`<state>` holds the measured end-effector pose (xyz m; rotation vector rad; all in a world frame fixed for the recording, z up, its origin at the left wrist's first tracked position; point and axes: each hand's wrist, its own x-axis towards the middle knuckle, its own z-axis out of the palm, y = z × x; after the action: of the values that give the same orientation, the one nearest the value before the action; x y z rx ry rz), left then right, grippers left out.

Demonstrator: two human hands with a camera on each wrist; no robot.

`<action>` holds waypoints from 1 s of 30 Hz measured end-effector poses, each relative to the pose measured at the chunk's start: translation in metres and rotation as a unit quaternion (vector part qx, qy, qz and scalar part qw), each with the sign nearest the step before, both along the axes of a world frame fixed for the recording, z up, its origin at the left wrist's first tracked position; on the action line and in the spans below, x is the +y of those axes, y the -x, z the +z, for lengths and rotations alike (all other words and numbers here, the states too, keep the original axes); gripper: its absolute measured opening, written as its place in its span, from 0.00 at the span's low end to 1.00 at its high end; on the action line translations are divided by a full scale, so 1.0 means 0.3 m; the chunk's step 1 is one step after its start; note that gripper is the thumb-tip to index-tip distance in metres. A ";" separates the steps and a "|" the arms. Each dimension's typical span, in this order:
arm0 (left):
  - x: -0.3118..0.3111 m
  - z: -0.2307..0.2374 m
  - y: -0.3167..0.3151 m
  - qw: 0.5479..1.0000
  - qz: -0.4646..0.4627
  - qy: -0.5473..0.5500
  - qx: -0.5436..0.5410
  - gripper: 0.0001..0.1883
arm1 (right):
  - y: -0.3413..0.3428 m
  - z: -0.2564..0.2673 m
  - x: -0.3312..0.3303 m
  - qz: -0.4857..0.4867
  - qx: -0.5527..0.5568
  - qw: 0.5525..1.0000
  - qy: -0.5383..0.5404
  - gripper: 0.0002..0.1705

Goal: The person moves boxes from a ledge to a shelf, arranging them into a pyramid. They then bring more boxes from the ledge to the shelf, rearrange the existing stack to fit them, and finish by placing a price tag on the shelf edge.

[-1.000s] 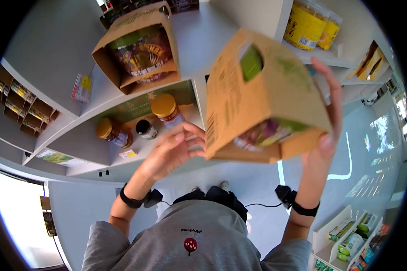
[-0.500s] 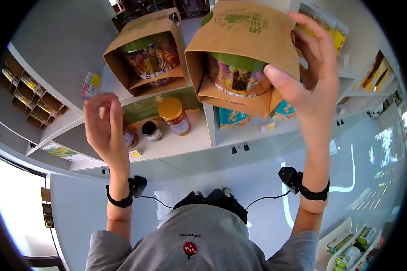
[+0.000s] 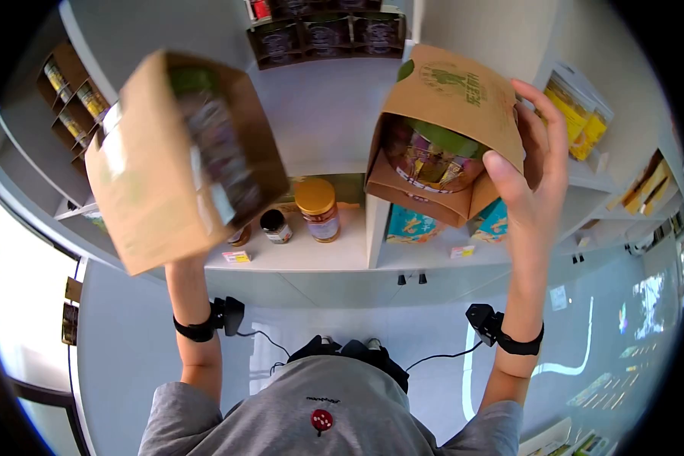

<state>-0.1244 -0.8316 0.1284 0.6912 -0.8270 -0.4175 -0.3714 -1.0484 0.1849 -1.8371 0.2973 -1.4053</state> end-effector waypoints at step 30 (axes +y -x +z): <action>0.111 -0.054 0.116 0.935 -0.334 0.090 0.074 0.17 | -0.038 -0.012 -0.066 0.060 0.062 0.996 0.035 0.35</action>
<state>-0.1593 -0.7985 0.1122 0.1831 -0.9307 -0.9804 -0.3599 -1.0681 0.1813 -1.9697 0.1973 -1.2368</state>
